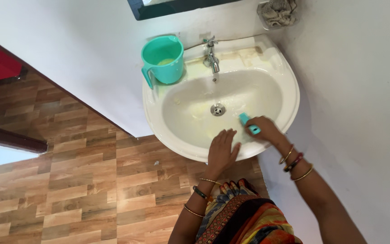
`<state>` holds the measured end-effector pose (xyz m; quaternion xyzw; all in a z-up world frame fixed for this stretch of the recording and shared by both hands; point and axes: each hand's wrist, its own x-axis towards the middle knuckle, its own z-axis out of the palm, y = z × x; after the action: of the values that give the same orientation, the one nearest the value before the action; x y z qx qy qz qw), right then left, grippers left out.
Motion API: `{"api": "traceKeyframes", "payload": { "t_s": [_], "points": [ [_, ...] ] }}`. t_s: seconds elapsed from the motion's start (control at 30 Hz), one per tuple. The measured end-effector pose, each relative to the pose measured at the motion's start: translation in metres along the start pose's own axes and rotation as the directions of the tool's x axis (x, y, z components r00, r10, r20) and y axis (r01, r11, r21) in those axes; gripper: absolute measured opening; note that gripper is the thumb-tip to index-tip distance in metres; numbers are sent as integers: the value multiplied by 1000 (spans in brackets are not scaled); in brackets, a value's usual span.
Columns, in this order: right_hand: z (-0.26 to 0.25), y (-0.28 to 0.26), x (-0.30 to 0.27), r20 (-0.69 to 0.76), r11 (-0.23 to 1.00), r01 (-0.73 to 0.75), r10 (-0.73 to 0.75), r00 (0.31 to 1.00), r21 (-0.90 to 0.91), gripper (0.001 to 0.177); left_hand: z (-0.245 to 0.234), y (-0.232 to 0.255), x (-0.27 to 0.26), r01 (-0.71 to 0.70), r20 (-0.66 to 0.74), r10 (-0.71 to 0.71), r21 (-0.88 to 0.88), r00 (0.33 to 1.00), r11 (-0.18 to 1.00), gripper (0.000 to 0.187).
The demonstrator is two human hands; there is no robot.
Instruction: The person scrubs a white bathroom sink using a teal scrub brush and a green cleaning solution from a teal pitcher. They repeatedly pour the solution into the sink and scrub the basin, faucet, and surrounding areas. The person also rinses the brush under running water from the tap.
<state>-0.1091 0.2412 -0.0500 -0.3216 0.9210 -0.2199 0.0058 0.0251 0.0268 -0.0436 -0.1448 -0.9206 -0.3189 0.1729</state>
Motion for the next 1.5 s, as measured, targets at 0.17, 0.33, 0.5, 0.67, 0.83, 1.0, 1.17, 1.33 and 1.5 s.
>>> {"api": "traceKeyframes", "payload": {
  "t_s": [0.17, 0.33, 0.5, 0.67, 0.83, 1.0, 1.17, 1.33, 1.5],
  "points": [
    [26, -57, -9, 136, 943, -71, 28, 990, 324, 21, -19, -22, -4, 166, -163, -161, 16, 973, 986, 39],
    [-12, -33, -15, 200, 929, -352, 326, 924, 114, 21, -47, -59, 1, 208, -227, -153, 238, 962, 949, 44],
    [4, -35, -13, 10, 992, -129, 129, 992, -9, 29, -56, -58, -1, 243, -239, -201, 162, 950, 957, 42],
    [40, -112, 16, 184, 880, -199, 130, 974, 431, 35, -67, -44, -5, 213, -392, -182, 36, 902, 976, 36],
    [21, -110, 21, 248, 747, -386, 297, 922, 542, 43, -70, -47, -12, 178, -500, -241, -172, 832, 969, 36],
    [7, -98, 9, 77, 900, -402, 419, 905, -168, 50, -66, -49, -16, 155, -552, -260, -230, 792, 961, 38],
    [4, -85, 11, 222, 817, -236, 135, 966, 526, 32, -68, -47, -15, 134, -558, -230, -209, 797, 969, 38],
    [8, -83, 9, 118, 918, -200, 169, 979, 342, 35, -67, -46, -12, 108, -581, -186, -166, 792, 980, 38],
    [6, -93, 16, 318, 894, -282, 171, 933, 347, 38, -69, -45, -13, 117, -564, -197, -176, 802, 977, 35]
  ]
}}
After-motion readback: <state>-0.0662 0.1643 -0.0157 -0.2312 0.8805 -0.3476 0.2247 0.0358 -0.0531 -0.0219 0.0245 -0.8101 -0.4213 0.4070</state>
